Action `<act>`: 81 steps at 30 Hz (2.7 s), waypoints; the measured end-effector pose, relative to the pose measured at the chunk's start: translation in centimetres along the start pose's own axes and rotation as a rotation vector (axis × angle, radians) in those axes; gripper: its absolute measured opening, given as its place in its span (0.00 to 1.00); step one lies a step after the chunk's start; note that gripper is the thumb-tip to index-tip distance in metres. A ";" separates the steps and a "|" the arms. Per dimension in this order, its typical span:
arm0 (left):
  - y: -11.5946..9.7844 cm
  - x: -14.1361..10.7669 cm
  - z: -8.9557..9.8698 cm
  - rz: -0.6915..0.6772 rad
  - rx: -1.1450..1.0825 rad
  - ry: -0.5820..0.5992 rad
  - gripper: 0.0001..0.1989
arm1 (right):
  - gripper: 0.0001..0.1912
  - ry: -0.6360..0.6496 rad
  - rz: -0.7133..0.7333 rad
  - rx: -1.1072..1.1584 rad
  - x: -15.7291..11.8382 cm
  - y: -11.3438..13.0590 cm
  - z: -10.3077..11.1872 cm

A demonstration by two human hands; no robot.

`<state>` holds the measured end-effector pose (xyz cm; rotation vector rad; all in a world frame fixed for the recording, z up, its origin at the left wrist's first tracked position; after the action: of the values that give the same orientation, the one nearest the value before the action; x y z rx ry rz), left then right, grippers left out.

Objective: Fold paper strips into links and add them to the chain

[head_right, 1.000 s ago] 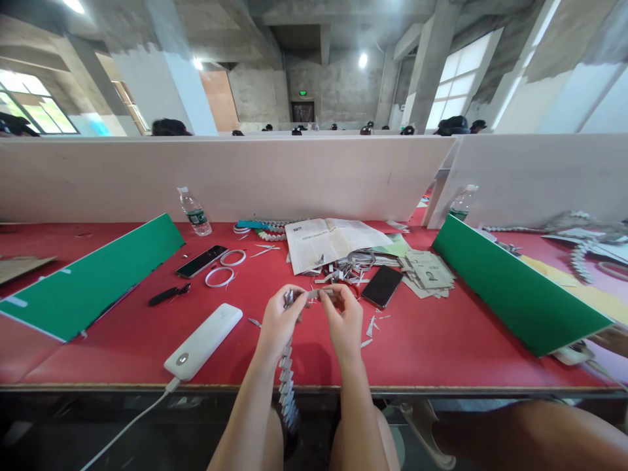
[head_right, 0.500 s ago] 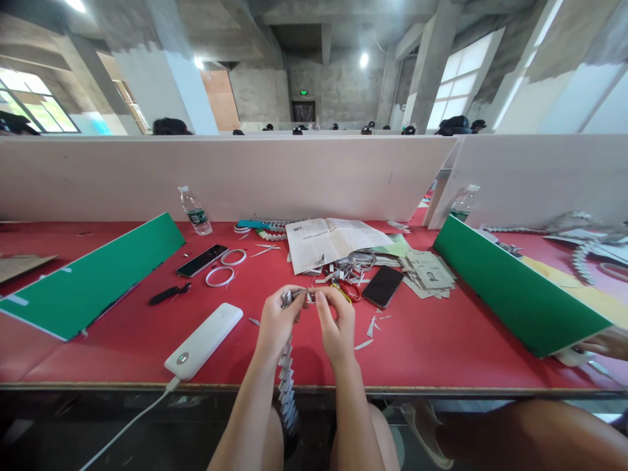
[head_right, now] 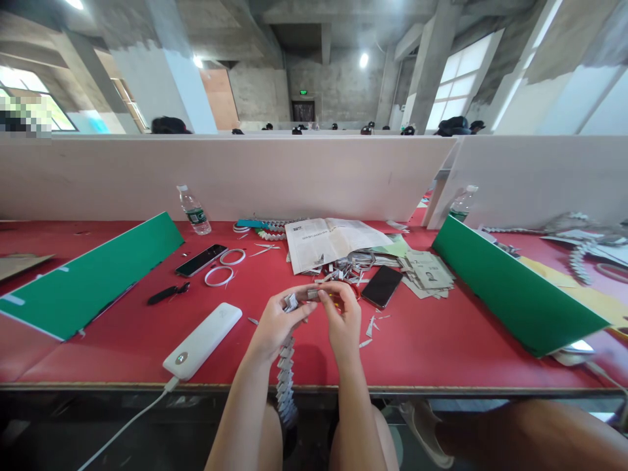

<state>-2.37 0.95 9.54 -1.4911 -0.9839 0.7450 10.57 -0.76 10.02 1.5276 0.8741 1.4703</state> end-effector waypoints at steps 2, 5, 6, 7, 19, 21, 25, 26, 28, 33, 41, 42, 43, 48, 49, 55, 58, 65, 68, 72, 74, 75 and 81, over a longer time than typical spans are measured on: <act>-0.1 0.0 0.1 -0.017 -0.011 -0.029 0.17 | 0.07 -0.010 -0.020 0.014 -0.1 -0.2 0.0; -0.1 -0.1 0.5 -0.029 0.037 -0.083 0.14 | 0.06 -0.019 -0.011 0.004 -0.3 0.1 -0.1; 0.0 -0.1 0.7 -0.029 0.053 -0.101 0.13 | 0.06 -0.018 -0.008 0.000 -0.4 0.3 -0.2; 0.0 -0.2 0.9 -0.029 0.063 -0.121 0.13 | 0.06 -0.014 -0.006 -0.005 -0.4 0.4 -0.2; 0.2 -0.1 1.3 -0.034 0.078 -0.132 0.15 | 0.08 0.060 -0.005 -0.150 -0.1 1.0 -0.6; 0.4 -0.1 0.9 -0.024 -0.026 -0.110 0.22 | 0.08 0.012 -0.040 -0.058 -0.3 0.1 -0.1; 0.6 -0.1 0.7 -0.052 -0.310 -0.088 0.22 | 0.07 0.081 -0.051 0.143 -0.2 -0.3 -0.6; 0.6 -0.1 0.9 -0.069 -0.354 -0.094 0.21 | 0.06 0.118 -0.048 0.168 -0.2 -0.1 -1.0; 0.6 -0.1 1.3 -0.087 -0.389 -0.123 0.19 | 0.05 0.186 -0.042 0.182 -0.1 0.4 -1.7; 0.9 -0.1 2.0 -0.103 -0.416 -0.177 0.15 | 0.05 0.287 -0.038 0.194 -0.2 1.0 -3.3; -0.2 0.1 1.0 -0.176 -0.432 -0.060 0.13 | 0.05 0.142 -0.086 0.469 -0.2 -0.5 -2.9; -0.4 0.1 0.7 -0.174 -0.421 -0.027 0.12 | 0.05 0.134 -0.093 0.520 -0.2 -0.7 -2.8; -0.6 0.1 0.4 -0.171 -0.411 0.004 0.11 | 0.05 0.128 -0.102 0.570 -0.3 -0.9 -2.8; -1.1 -0.2 -0.3 -0.182 -0.393 0.072 0.07 | 0.09 0.130 -0.180 0.770 -0.5 -1.7 -2.8; -1.2 -0.2 -0.3 -0.191 -0.391 0.077 0.07 | 0.09 0.131 -0.189 0.796 -0.5 -1.7 -2.8; -1.3 -0.2 -0.5 -0.210 -0.377 0.096 0.07 | 0.09 0.164 -0.196 0.837 -0.6 -1.7 -3.2; -1.4 -0.2 -0.8 -0.199 -0.388 0.124 0.09 | 0.09 0.165 -0.178 0.830 -0.6 -1.7 -3.0; -1.3 -0.3 -1.0 -0.169 -0.465 0.145 0.15 | 0.09 0.138 -0.164 0.813 -0.5 -1.9 -2.4; -0.8 -0.3 -0.7 -0.135 -0.453 0.105 0.16 | 0.08 0.095 -0.131 0.713 -0.4 -1.3 -1.8; 0.1 -0.2 0.1 -0.093 -0.419 0.023 0.16 | 0.05 -0.036 -0.021 0.478 -0.6 0.3 -0.2; 0.4 0.0 0.3 -0.092 -0.417 0.002 0.17 | 0.05 -0.096 0.004 0.319 -1.0 1.0 0.5; 0.5 0.0 0.5 -0.093 -0.420 -0.014 0.17 | 0.05 -0.114 0.013 0.235 -1.1 1.4 0.7; 1.4 0.3 0.6 -0.063 -0.482 -0.019 0.16 | 0.03 -0.056 0.072 -0.085 -1.2 2.9 -0.3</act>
<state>-2.50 1.48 8.13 -1.8552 -1.2798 0.4954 10.01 -3.02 12.20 1.5433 0.7215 1.4903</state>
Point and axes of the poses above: each hand's wrist, its own x-axis towards the middle knuckle, its own z-axis out of the back of the hand, y = z × x, the point moved 10 cm from there along x, towards the middle knuckle, and after that the axes turned 15 degrees about y, right-handed, at the moved point
